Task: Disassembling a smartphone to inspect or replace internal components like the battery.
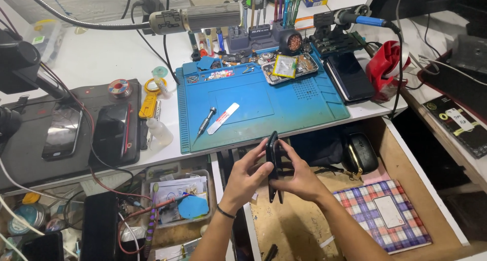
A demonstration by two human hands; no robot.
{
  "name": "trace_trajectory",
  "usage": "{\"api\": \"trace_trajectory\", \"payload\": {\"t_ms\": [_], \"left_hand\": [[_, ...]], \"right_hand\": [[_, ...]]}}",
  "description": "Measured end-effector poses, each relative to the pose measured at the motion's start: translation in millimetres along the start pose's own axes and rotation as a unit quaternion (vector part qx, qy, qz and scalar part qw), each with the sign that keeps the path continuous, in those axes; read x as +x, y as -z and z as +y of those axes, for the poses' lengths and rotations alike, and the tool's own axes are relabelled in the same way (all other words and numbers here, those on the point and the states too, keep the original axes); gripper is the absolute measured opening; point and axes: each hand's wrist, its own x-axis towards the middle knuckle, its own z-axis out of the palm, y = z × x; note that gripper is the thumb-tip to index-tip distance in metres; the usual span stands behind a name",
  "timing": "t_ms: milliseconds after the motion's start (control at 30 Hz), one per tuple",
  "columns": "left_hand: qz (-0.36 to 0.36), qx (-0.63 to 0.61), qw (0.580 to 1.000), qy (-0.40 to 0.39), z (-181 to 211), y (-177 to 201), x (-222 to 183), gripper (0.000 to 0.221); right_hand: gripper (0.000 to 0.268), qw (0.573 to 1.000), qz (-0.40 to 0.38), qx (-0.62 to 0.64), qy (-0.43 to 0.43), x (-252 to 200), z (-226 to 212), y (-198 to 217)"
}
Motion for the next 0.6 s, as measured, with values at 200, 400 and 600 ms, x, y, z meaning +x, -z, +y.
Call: {"api": "trace_trajectory", "payload": {"t_ms": [200,400,600], "left_hand": [[-0.032,0.016,0.999,0.022,-2.3,-10.5,2.0,0.062],[-0.017,0.022,0.999,0.039,-18.5,-6.6,4.0,0.061],[-0.002,-0.039,0.996,0.079,-30.1,-2.0,3.5,0.065]], "right_hand": [[0.113,0.997,-0.017,0.075,-0.029,4.5,2.5,8.9],[0.114,0.986,-0.044,0.147,-0.071,0.4,4.1,6.6],[0.118,0.97,-0.054,0.225,-0.071,4.7,12.5,2.7]]}}
